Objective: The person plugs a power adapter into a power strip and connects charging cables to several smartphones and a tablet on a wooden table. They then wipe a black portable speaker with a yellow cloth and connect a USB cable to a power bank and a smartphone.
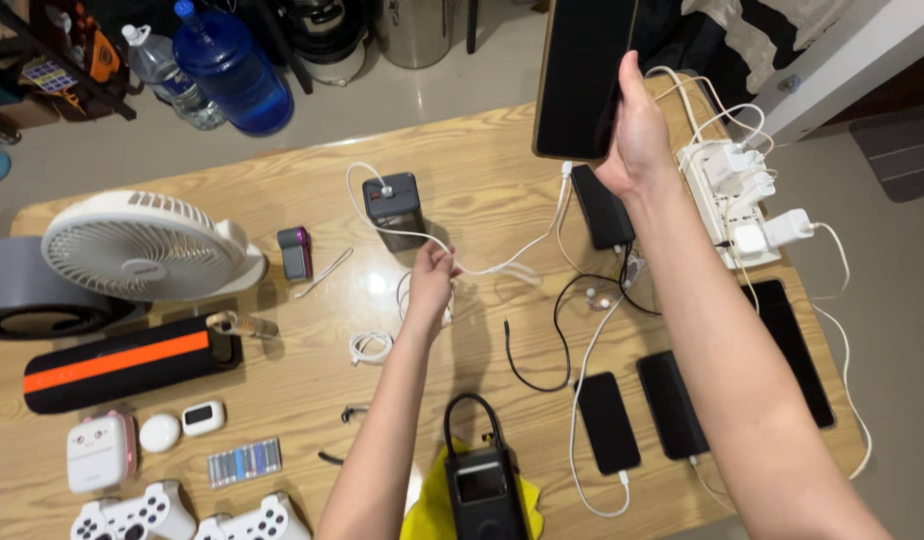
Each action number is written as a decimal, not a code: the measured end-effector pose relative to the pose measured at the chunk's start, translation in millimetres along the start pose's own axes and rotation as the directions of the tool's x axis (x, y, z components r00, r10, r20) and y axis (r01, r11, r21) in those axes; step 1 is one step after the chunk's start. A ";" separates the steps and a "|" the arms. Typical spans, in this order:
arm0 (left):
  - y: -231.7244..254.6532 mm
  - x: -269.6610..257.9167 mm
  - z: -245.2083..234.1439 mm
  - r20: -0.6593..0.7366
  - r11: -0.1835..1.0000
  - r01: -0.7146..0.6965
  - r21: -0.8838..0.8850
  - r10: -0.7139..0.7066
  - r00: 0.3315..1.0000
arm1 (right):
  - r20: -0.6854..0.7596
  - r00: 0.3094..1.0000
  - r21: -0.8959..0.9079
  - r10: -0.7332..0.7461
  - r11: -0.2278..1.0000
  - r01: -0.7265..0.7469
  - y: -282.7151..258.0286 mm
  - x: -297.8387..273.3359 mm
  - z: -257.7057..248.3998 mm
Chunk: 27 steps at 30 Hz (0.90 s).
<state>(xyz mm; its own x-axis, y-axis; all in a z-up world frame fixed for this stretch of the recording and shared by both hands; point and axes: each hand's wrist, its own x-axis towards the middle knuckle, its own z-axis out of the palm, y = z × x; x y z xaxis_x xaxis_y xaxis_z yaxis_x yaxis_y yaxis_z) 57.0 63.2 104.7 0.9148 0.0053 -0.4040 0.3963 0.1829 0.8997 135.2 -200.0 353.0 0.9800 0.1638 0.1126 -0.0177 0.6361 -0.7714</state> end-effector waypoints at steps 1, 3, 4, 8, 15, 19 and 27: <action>5.1 1.7 2.7 0.015 0.999 0.009 -0.037 -0.008 1.000 | -0.041 0.999 -0.010 -0.009 1.000 0.008 5.0 6.5 -10.2; 10.8 5.2 6.9 0.046 0.993 0.034 -0.111 -0.029 0.999 | -0.117 0.992 -0.089 -0.037 0.996 0.027 23.0 16.8 -34.7; 10.5 7.5 9.1 0.059 0.992 0.014 -0.124 -0.007 0.998 | -0.155 0.987 -0.128 -0.052 0.991 0.032 34.7 21.5 -49.6; -6.4 18.0 16.8 0.072 0.989 -0.017 -0.145 0.028 0.997 | -0.506 0.861 -0.407 -0.047 0.894 -0.190 107.1 18.5 -113.6; -41.3 12.7 17.5 0.007 0.976 0.094 0.197 -0.097 0.995 | -0.502 0.857 -0.635 -0.116 0.722 -0.274 203.9 -11.0 -169.6; -48.9 7.3 13.3 0.000 0.914 0.033 0.404 -0.036 0.999 | -0.588 0.808 -0.641 -0.036 0.631 -0.438 216.1 -20.8 -161.9; -60.0 4.0 21.2 0.059 0.916 0.244 0.319 -0.276 0.959 | -0.582 0.807 -0.786 -0.099 0.321 -0.528 222.9 -16.7 -152.0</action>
<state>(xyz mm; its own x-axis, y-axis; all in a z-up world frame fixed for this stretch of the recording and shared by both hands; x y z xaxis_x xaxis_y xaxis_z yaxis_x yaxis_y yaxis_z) 38.5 31.5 52.6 0.7729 -0.1035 -0.6261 0.6110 -0.1448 0.7783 145.0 -175.5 84.0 0.9079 -0.3698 -0.1972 -0.3672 -0.4751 -0.7996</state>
